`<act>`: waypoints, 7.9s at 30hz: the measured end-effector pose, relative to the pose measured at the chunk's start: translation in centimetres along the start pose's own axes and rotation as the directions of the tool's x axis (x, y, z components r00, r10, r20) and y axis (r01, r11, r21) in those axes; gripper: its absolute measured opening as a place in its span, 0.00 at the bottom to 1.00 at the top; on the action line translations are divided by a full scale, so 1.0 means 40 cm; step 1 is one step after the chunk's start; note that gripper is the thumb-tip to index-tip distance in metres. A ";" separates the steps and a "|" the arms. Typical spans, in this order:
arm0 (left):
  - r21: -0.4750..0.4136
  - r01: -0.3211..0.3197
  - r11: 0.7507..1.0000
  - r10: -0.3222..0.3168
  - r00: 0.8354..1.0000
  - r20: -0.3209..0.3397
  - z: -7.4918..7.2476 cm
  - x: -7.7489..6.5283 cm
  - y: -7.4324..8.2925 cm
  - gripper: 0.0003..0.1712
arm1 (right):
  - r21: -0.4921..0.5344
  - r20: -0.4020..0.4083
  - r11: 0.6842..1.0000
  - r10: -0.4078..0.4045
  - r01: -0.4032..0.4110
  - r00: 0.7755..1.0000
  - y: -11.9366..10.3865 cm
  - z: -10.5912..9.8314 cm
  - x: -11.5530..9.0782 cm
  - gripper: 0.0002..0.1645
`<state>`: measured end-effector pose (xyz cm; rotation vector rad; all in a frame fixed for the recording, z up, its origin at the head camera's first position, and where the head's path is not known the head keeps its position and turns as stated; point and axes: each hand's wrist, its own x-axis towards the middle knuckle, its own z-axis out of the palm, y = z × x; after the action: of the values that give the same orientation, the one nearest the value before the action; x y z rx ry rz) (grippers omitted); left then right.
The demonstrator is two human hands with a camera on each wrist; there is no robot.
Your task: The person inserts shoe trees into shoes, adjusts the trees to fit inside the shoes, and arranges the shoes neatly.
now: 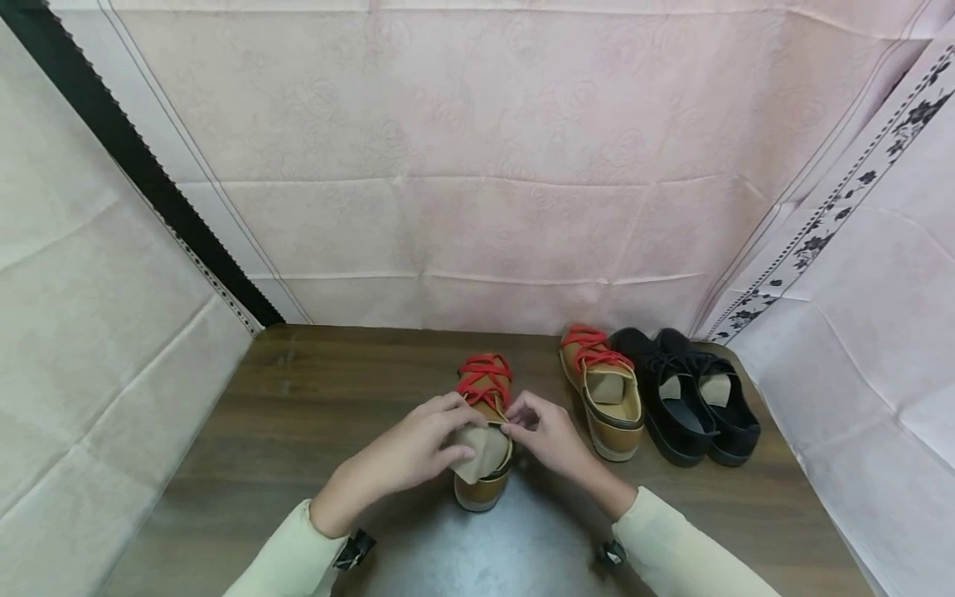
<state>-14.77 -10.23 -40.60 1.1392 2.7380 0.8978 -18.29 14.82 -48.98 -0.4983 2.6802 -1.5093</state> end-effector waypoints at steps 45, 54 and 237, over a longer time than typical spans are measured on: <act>0.275 0.056 0.960 0.004 0.977 -0.214 0.105 0.036 0.018 0.22 | 0.024 -0.032 0.999 0.026 -0.025 0.999 0.005 -0.001 -0.002 0.08; 0.265 0.084 0.960 -0.021 0.972 -0.234 0.130 0.043 0.009 0.23 | 0.037 -0.020 0.999 0.039 -0.038 0.999 0.005 -0.004 -0.004 0.08; 0.360 -0.006 0.933 0.120 0.948 -0.295 0.082 0.004 -0.122 0.27 | -0.323 0.105 0.690 -0.654 0.648 0.749 -0.026 0.017 -0.083 0.18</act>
<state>-17.18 -11.25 -45.88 1.2372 3.2447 0.6499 -14.73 14.72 -48.93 -1.6195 2.9456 -1.0920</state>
